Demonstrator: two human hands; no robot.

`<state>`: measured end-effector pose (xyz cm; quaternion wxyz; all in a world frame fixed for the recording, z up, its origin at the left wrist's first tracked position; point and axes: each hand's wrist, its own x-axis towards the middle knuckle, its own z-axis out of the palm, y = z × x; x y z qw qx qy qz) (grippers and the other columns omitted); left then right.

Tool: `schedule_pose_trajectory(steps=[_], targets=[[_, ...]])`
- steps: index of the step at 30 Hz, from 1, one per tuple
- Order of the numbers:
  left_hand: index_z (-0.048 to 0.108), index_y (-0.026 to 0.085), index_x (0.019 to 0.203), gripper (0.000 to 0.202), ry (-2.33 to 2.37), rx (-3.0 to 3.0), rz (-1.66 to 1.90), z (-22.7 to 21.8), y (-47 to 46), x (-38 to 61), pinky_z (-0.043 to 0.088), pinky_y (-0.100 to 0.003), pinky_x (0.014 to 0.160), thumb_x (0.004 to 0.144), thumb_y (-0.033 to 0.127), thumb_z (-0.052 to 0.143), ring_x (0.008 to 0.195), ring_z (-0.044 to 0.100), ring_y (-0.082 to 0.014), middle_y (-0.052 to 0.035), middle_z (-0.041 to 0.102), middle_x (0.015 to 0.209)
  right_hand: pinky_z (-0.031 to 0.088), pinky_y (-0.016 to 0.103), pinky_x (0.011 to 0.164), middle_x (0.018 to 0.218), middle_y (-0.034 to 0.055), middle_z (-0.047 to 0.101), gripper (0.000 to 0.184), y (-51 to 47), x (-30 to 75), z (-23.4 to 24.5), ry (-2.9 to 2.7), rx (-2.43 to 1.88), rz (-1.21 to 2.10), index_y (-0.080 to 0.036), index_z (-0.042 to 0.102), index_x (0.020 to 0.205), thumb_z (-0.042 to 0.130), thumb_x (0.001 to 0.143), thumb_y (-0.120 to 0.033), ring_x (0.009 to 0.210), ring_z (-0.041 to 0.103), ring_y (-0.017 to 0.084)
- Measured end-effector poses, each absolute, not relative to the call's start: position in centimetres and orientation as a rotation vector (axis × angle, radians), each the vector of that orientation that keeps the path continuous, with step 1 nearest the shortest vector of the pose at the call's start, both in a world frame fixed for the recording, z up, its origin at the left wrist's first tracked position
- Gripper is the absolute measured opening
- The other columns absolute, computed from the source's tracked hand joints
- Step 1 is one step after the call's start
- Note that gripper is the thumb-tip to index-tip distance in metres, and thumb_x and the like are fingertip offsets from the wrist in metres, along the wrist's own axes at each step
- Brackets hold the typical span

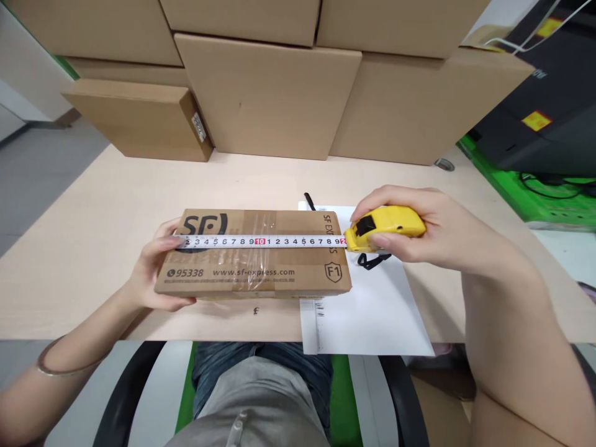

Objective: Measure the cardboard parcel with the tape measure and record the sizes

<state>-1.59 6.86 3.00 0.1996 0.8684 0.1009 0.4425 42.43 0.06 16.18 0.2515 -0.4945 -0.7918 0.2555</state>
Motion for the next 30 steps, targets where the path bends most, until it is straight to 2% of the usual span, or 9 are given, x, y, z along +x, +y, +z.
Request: schedule_pose_trajectory(steps=[5, 9, 12, 14, 16, 19, 24, 28, 30], targets=[[0.044, 0.035, 0.157, 0.102, 0.309, 2.41, 1.222, 3.1, 6.8, -1.7, 0.055, -0.073, 0.102, 0.068, 0.048, 0.093, 0.14, 0.05, -0.0464, -0.0179, 0.05, 0.152, 0.055, 0.029, 0.059, 0.091, 0.002, 0.077, 0.013, 0.1, 42.5, 15.8, -2.119, -1.299, 0.695, -0.034, 0.073, 0.099, 0.075, 0.088, -0.042, 0.073, 0.071, 0.019], [0.041, 0.033, 0.159, 0.102, 0.296, 2.438, 1.194, 3.2, 6.8, -1.8, 0.051, -0.075, 0.106, 0.072, 0.047, 0.091, 0.145, 0.047, -0.0463, -0.0199, 0.047, 0.155, 0.055, 0.029, 0.057, 0.095, 0.0012, 0.077, 0.015, 0.0, 42.3, 16.7, -2.187, -1.31, 0.672, -0.036, 0.074, 0.102, 0.075, 0.088, -0.042, 0.073, 0.071, 0.019], [0.041, 0.03, 0.16, 0.105, 0.265, 2.426, 1.224, 3.0, 6.9, -1.6, 0.051, -0.07, 0.11, 0.071, 0.048, 0.092, 0.147, 0.046, -0.0443, -0.0203, 0.046, 0.157, 0.053, 0.03, 0.058, 0.096, 0.0008, 0.076, 0.018, 0.0, 41.6, 18.0, -2.222, -1.271, 0.597, -0.036, 0.074, 0.103, 0.076, 0.088, -0.046, 0.076, 0.071, 0.02], [0.032, 0.034, 0.165, 0.119, 0.243, 2.393, 1.24, 2.9, 7.0, -1.3, 0.053, -0.063, 0.112, 0.066, 0.05, 0.095, 0.147, 0.047, -0.0413, -0.017, 0.045, 0.16, 0.051, 0.032, 0.059, 0.097, 0.0013, 0.076, 0.02, 0.1, 40.5, 18.9, -2.234, -1.262, 0.538, -0.035, 0.074, 0.103, 0.075, 0.089, -0.048, 0.077, 0.071, 0.02], [0.014, 0.038, 0.17, 0.139, 0.239, 2.34, 1.232, 2.8, 7.1, -1.0, 0.057, -0.056, 0.111, 0.06, 0.052, 0.099, 0.145, 0.051, -0.0374, -0.013, 0.045, 0.162, 0.049, 0.033, 0.059, 0.095, 0.0014, 0.076, 0.021, 0.4, 38.8, 19.6, -2.262, -1.257, 0.51, -0.032, 0.073, 0.104, 0.074, 0.089, -0.047, 0.074, 0.069, 0.02], [0.002, 0.037, 0.171, 0.154, 0.257, 2.284, 1.227, 2.7, 6.9, -0.9, 0.059, -0.051, 0.11, 0.054, 0.054, 0.102, 0.142, 0.054, -0.0353, -0.0133, 0.046, 0.16, 0.047, 0.035, 0.058, 0.092, 0.0002, 0.075, 0.02, 0.7, 35.4, 20.3, -2.318, -1.185, 0.532, -0.031, 0.071, 0.101, 0.075, 0.088, -0.046, 0.07, 0.066, 0.019], [0.01, 0.036, 0.17, 0.152, 0.395, 2.293, 1.31, 2.7, 5.3, -1.7, 0.061, -0.052, 0.107, 0.051, 0.065, 0.099, 0.138, 0.056, -0.0369, -0.0158, 0.047, 0.154, 0.053, 0.041, 0.07, 0.093, -0.0002, 0.073, 0.015, 0.5, 31.0, 20.5, -2.218, -1.108, 0.639, -0.033, 0.068, 0.095, 0.075, 0.084, -0.041, 0.078, 0.067, 0.024], [0.04, 0.035, 0.161, 0.136, 0.702, 2.443, 1.441, 3.0, 2.3, -1.7, 0.058, -0.059, 0.104, 0.044, 0.08, 0.092, 0.131, 0.053, -0.039, -0.0144, 0.049, 0.139, 0.055, 0.039, 0.07, 0.098, -0.0006, 0.073, 0.016, 0.8, 30.8, 19.1, -2.048, -1.154, 0.661, -0.033, 0.068, 0.097, 0.074, 0.088, -0.045, 0.081, 0.068, 0.022], [0.051, 0.032, 0.153, 0.127, 0.822, 2.519, 1.547, 3.3, 0.5, -1.1, 0.062, -0.053, 0.094, 0.044, 0.087, 0.087, 0.119, 0.057, -0.0349, -0.0122, 0.049, 0.129, 0.054, 0.035, 0.064, 0.101, -0.0005, 0.073, 0.018, 1.7, 31.2, 18.0, -1.941, -1.175, 0.695, -0.032, 0.069, 0.1, 0.074, 0.09, -0.047, 0.079, 0.067, 0.02]])
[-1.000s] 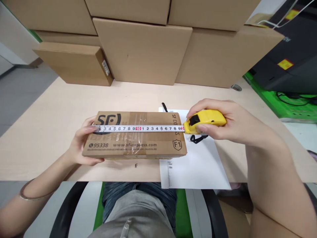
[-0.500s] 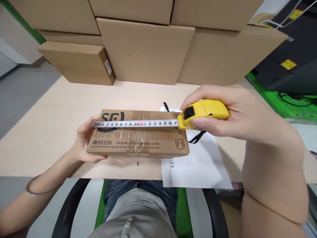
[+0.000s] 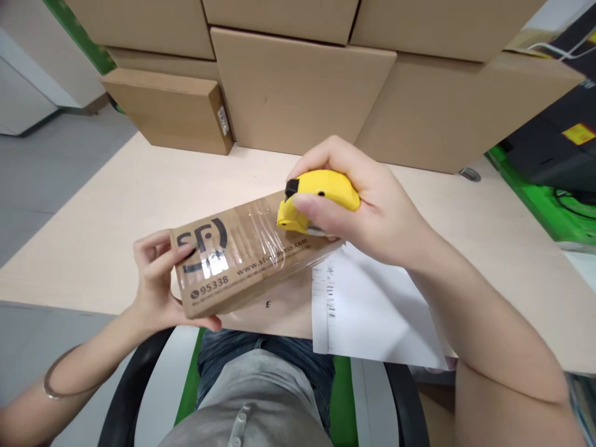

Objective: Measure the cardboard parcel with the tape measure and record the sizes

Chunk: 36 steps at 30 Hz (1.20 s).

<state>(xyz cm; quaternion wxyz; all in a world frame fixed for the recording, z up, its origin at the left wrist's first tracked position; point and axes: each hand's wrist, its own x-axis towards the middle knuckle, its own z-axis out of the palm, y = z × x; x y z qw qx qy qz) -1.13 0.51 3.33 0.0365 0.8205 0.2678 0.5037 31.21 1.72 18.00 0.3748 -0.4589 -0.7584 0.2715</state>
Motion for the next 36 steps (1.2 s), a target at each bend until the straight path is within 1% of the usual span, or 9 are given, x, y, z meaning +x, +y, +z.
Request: schedule_pose_trajectory(steps=[3, 6, 10, 13, 17, 19, 23, 30, 36], targets=[[0.064, 0.027, 0.139, 0.094, 0.763, 2.7, 1.588, 4.1, -1.8, 0.2, 0.06, -0.039, 0.072, 0.067, 0.086, 0.075, 0.1, 0.059, -0.0269, -0.0088, 0.047, 0.114, 0.046, 0.031, 0.051, 0.098, 0.0011, 0.073, 0.026, 3.7, 31.4, 16.5, -1.83, -1.206, 0.846, -0.031, 0.068, 0.105, 0.074, 0.09, -0.051, 0.069, 0.064, 0.018], [0.071, 0.022, 0.129, 0.066, 0.5, 2.753, 1.452, 5.3, -2.9, 1.4, 0.054, -0.037, 0.062, 0.094, 0.076, 0.054, 0.087, 0.058, -0.0247, -0.0071, 0.048, 0.098, 0.045, 0.032, 0.048, 0.096, 0.0019, 0.073, 0.034, 5.4, 31.1, 15.7, -1.758, -1.207, 0.945, -0.03, 0.066, 0.106, 0.075, 0.087, -0.057, 0.066, 0.063, 0.019], [0.062, 0.021, 0.146, 0.051, 0.375, 2.523, 1.335, 6.9, -1.8, 2.4, 0.056, -0.034, 0.067, 0.109, 0.05, 0.042, 0.082, 0.059, -0.0206, -0.0051, 0.055, 0.088, 0.045, 0.032, 0.048, 0.094, 0.0003, 0.073, 0.039, 6.3, 30.6, 15.6, -1.735, -1.177, 1.006, -0.031, 0.064, 0.105, 0.076, 0.084, -0.061, 0.063, 0.061, 0.018], [0.045, 0.03, 0.159, 0.059, 0.575, 2.308, 1.418, 7.0, 1.2, 3.1, 0.058, -0.044, 0.095, 0.103, 0.046, 0.057, 0.116, 0.062, -0.0267, -0.0099, 0.062, 0.126, 0.046, 0.032, 0.049, 0.095, -0.0002, 0.073, 0.04, 6.2, 30.4, 15.5, -1.742, -1.176, 0.994, -0.031, 0.061, 0.106, 0.074, 0.084, -0.063, 0.062, 0.059, 0.017], [0.029, 0.035, 0.164, 0.097, 0.534, 2.131, 1.257, 5.7, 6.8, 5.0, 0.035, -0.066, 0.125, 0.085, 0.075, 0.069, 0.157, 0.032, -0.0434, -0.0104, 0.03, 0.172, 0.043, 0.029, 0.044, 0.09, -0.0002, 0.068, 0.038, 5.9, 29.9, 15.9, -1.716, -1.157, 1.007, -0.029, 0.061, 0.103, 0.075, 0.083, -0.058, 0.061, 0.056, 0.015], [0.028, 0.036, 0.164, 0.107, 0.435, 2.048, 1.234, 4.6, 9.2, 6.2, 0.028, -0.069, 0.129, 0.077, 0.081, 0.073, 0.161, 0.024, -0.0457, -0.0077, 0.025, 0.175, 0.04, 0.026, 0.041, 0.086, -0.001, 0.064, 0.036, 5.8, 29.6, 16.2, -1.686, -1.148, 1.036, -0.028, 0.061, 0.099, 0.078, 0.08, -0.054, 0.06, 0.054, 0.014], [0.023, 0.041, 0.165, 0.103, 0.283, 1.885, 1.117, 2.9, 11.1, 8.1, 0.035, -0.068, 0.126, 0.081, 0.081, 0.067, 0.161, 0.031, -0.041, -0.0048, 0.031, 0.174, 0.04, 0.023, 0.043, 0.086, -0.0019, 0.062, 0.031, 5.9, 29.1, 16.6, -1.7, -1.165, 1.032, -0.027, 0.062, 0.099, 0.075, 0.083, -0.05, 0.06, 0.053, 0.013], [0.022, 0.041, 0.162, 0.096, 0.241, 1.761, 1.145, 2.0, 10.1, 8.3, 0.04, -0.063, 0.124, 0.085, 0.07, 0.071, 0.159, 0.036, -0.0384, -0.0067, 0.035, 0.171, 0.049, 0.032, 0.073, 0.102, 0.0022, 0.071, 0.029, 6.7, 27.5, 16.8, -2.068, -1.189, 0.622, -0.026, 0.068, 0.106, 0.066, 0.088, -0.048, 0.092, 0.066, 0.022], [0.023, 0.039, 0.162, 0.088, 0.309, 1.833, 1.26, 1.6, 9.6, 8.4, 0.045, -0.052, 0.121, 0.09, 0.073, 0.059, 0.154, 0.043, -0.035, -0.0029, 0.042, 0.168, 0.047, 0.034, 0.075, 0.094, 0.0018, 0.074, 0.028, 6.7, 27.2, 17.9, -2.237, -1.217, 0.563, -0.028, 0.071, 0.107, 0.069, 0.086, -0.046, 0.086, 0.065, 0.023]])
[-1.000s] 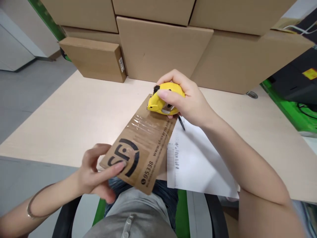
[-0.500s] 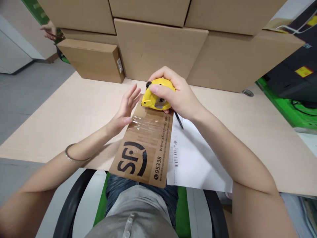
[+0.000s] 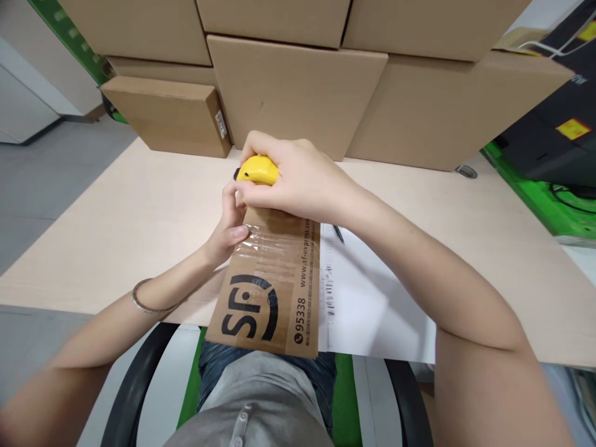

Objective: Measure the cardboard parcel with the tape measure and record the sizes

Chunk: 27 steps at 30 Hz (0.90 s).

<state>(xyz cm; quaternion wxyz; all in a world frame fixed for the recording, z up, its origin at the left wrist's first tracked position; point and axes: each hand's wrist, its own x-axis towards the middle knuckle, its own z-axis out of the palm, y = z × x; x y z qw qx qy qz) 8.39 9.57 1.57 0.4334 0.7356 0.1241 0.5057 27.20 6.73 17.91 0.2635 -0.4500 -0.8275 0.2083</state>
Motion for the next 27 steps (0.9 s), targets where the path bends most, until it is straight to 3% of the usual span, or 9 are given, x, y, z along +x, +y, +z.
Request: schedule_pose_trajectory(steps=[6, 9, 21, 27], targets=[[0.052, 0.037, 0.152, 0.069, 0.388, 1.927, 1.302, 2.5, 8.8, 8.4, 0.031, -0.066, 0.128, 0.093, 0.072, 0.055, 0.15, 0.042, -0.0391, -0.0057, 0.053, 0.155, 0.045, 0.033, 0.065, 0.087, 0.0013, 0.071, 0.027, 5.1, 31.9, 18.2, -2.161, -1.385, 0.52, -0.027, 0.071, 0.102, 0.078, 0.081, -0.043, 0.073, 0.061, 0.02], [0.058, 0.038, 0.146, 0.064, 0.392, 1.949, 1.299, 2.7, 8.9, 8.4, 0.033, -0.066, 0.126, 0.093, 0.074, 0.053, 0.145, 0.044, -0.0388, -0.0065, 0.057, 0.146, 0.047, 0.034, 0.064, 0.092, 0.0026, 0.072, 0.027, 4.1, 34.9, 17.5, -2.087, -1.417, 0.537, -0.028, 0.069, 0.102, 0.078, 0.081, -0.043, 0.074, 0.062, 0.021], [0.056, 0.036, 0.147, 0.066, 0.426, 1.957, 1.217, 3.4, 8.4, 8.1, 0.036, -0.062, 0.124, 0.093, 0.073, 0.049, 0.144, 0.043, -0.0389, -0.0065, 0.054, 0.149, 0.05, 0.032, 0.059, 0.1, 0.0026, 0.075, 0.025, 4.4, 37.4, 15.3, -1.956, -1.293, 0.632, -0.029, 0.072, 0.098, 0.082, 0.08, -0.042, 0.075, 0.067, 0.02], [0.048, 0.037, 0.155, 0.074, 0.42, 1.904, 1.169, 3.2, 8.4, 8.1, 0.028, -0.062, 0.127, 0.091, 0.073, 0.051, 0.15, 0.035, -0.0407, -0.0049, 0.05, 0.157, 0.046, 0.031, 0.054, 0.093, 0.0016, 0.074, 0.024, 4.7, 37.6, 15.1, -1.965, -1.232, 0.617, -0.028, 0.073, 0.097, 0.083, 0.079, -0.041, 0.07, 0.064, 0.019]])
